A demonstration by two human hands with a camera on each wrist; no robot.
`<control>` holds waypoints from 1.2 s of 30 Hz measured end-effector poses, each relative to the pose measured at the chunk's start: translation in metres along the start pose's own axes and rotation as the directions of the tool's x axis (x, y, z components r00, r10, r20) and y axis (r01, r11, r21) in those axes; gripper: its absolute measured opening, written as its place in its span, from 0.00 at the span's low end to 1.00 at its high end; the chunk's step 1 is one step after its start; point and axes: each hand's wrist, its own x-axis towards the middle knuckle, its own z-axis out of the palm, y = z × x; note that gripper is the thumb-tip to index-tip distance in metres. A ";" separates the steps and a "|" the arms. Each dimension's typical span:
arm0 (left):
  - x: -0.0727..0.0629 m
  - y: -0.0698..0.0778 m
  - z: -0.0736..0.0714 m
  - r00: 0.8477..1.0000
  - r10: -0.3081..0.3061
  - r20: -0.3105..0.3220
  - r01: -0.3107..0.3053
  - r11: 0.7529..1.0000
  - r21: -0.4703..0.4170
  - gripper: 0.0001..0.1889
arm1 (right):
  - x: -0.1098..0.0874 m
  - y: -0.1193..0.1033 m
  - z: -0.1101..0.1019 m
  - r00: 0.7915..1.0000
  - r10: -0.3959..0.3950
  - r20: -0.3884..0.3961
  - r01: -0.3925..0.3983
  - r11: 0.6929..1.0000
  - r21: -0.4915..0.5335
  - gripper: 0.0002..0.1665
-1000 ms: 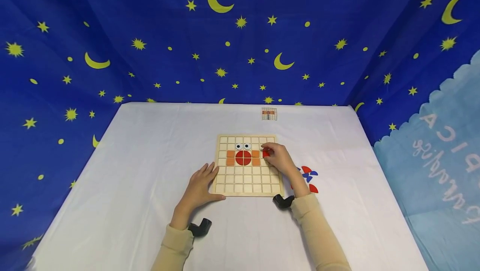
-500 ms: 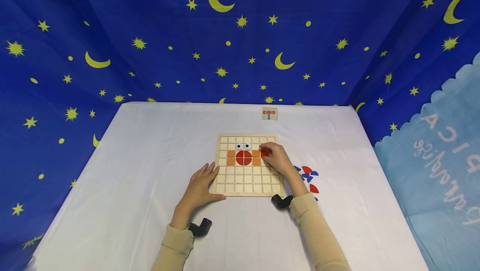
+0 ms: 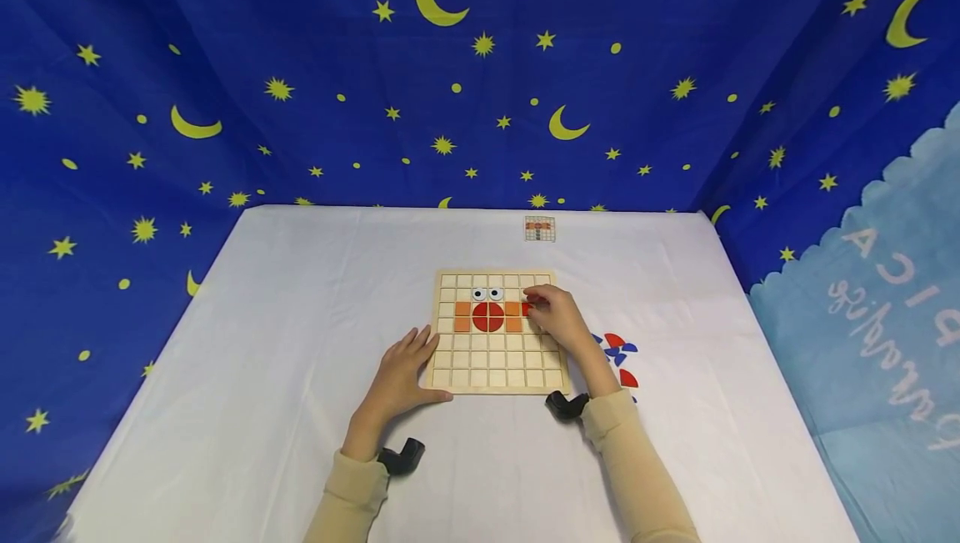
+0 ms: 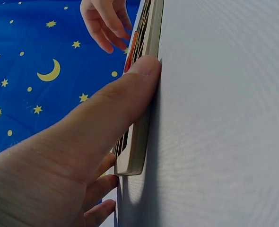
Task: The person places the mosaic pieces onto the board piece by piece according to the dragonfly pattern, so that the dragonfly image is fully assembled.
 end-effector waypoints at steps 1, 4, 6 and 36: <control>0.000 0.000 0.000 1.000 0.000 -0.001 0.000 1.000 0.002 0.53 | -0.001 -0.001 -0.002 1.000 0.002 -0.010 -0.002 1.000 0.001 0.20; 0.000 0.000 0.000 1.000 -0.006 0.000 0.006 1.000 0.006 0.53 | -0.005 0.000 -0.009 0.999 0.007 -0.038 -0.008 1.000 -0.020 0.20; 0.000 0.001 0.000 1.000 -0.009 0.003 0.009 1.000 -0.001 0.53 | -0.009 0.002 -0.014 0.998 0.019 -0.059 -0.021 0.999 -0.031 0.20; -0.002 0.001 0.001 1.000 0.006 -0.004 -0.006 1.000 -0.013 0.52 | -0.079 0.042 -0.069 0.970 0.225 -0.090 -0.240 0.946 -0.217 0.28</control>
